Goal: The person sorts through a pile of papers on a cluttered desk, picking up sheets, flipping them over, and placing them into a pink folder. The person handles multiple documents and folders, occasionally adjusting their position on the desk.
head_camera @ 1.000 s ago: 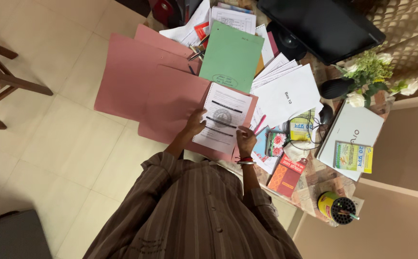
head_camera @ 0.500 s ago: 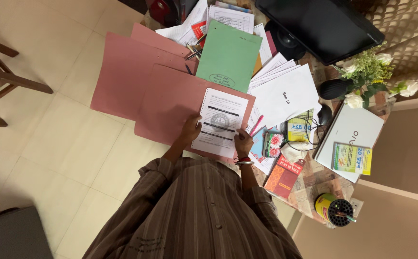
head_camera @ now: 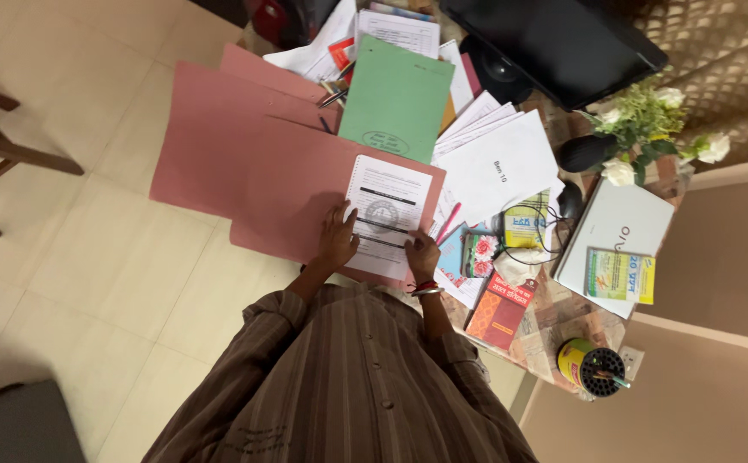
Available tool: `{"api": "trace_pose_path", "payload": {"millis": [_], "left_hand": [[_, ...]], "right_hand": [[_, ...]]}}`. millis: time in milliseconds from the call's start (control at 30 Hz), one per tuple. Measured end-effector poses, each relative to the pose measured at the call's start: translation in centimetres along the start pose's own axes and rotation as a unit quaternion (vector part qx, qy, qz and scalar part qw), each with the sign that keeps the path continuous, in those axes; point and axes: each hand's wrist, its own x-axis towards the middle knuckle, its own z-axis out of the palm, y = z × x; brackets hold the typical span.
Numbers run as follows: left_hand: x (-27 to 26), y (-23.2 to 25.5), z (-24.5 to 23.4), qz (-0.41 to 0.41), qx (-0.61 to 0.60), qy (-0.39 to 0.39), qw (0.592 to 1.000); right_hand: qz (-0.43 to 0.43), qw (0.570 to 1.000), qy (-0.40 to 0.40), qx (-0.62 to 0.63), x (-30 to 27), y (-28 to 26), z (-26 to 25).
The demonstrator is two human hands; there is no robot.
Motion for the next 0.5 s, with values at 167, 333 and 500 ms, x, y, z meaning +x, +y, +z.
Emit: {"api": "trace_pose_path", "payload": {"millis": [167,333,500], "left_hand": [[0.6,1.4,0.3,0.027,0.017,-0.040,0.999],[1.4,2.7,1.4,0.042,0.030,-0.075,0.996],[2.4,4.3,2.4,0.045,0.001,-0.079,0.996]], "right_hand": [[-0.050,0.999,-0.010,-0.006,-0.3,0.7,-0.8],[-0.023,0.997,0.064,-0.036,1.8,1.9,-2.7],[-0.014,0.982,0.179,-0.066,7.1,3.6,-5.5]]}}
